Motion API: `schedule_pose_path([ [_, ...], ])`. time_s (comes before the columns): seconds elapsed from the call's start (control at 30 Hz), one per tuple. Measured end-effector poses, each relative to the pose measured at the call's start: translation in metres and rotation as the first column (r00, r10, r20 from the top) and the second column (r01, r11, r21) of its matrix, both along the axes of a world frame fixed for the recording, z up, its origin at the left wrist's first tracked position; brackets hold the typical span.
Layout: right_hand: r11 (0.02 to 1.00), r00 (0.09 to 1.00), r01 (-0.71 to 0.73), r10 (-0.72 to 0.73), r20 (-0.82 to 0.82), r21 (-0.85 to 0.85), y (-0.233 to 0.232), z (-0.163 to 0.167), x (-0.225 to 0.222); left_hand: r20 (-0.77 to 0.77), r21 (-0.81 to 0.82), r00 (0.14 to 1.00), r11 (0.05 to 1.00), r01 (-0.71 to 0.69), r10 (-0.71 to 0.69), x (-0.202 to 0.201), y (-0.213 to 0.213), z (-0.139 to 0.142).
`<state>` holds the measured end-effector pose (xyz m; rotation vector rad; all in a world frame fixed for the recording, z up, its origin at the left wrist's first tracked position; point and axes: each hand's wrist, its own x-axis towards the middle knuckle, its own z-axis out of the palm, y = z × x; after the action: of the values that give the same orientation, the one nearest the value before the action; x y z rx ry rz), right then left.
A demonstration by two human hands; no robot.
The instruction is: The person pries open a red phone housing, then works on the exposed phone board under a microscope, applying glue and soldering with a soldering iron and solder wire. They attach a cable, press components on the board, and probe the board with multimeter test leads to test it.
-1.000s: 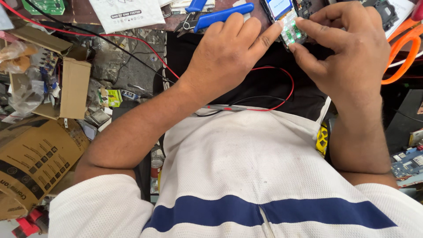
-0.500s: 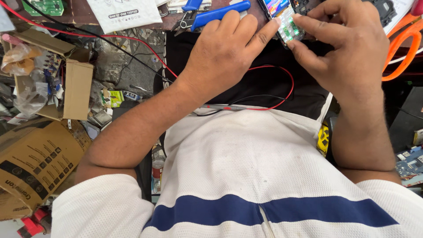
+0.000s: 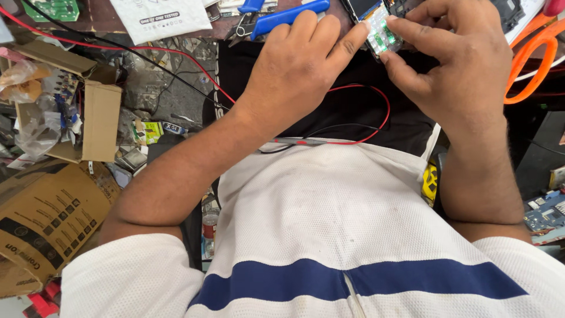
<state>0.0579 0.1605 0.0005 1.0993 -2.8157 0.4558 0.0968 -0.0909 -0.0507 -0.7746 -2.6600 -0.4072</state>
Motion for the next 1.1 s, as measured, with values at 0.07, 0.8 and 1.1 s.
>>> schedule_pose_path([
  [0.07,1.000,1.000,-0.009,0.009,-0.014,-0.005,-0.0007,0.0003,-0.0012,-0.013,0.007,1.000,1.000,-0.006,0.007,-0.0007,0.0006,-0.0008],
  [0.8,0.997,1.000,-0.015,0.017,0.025,-0.075,-0.0031,0.0021,-0.0015,-0.020,0.032,1.000,0.999,0.025,-0.024,0.0013,-0.0034,-0.0049],
  [1.1,0.997,1.000,-0.020,0.020,-0.006,-0.069,0.0030,-0.0026,0.0002,-0.024,0.026,1.000,1.000,0.018,-0.018,0.0004,-0.0034,-0.0044],
])
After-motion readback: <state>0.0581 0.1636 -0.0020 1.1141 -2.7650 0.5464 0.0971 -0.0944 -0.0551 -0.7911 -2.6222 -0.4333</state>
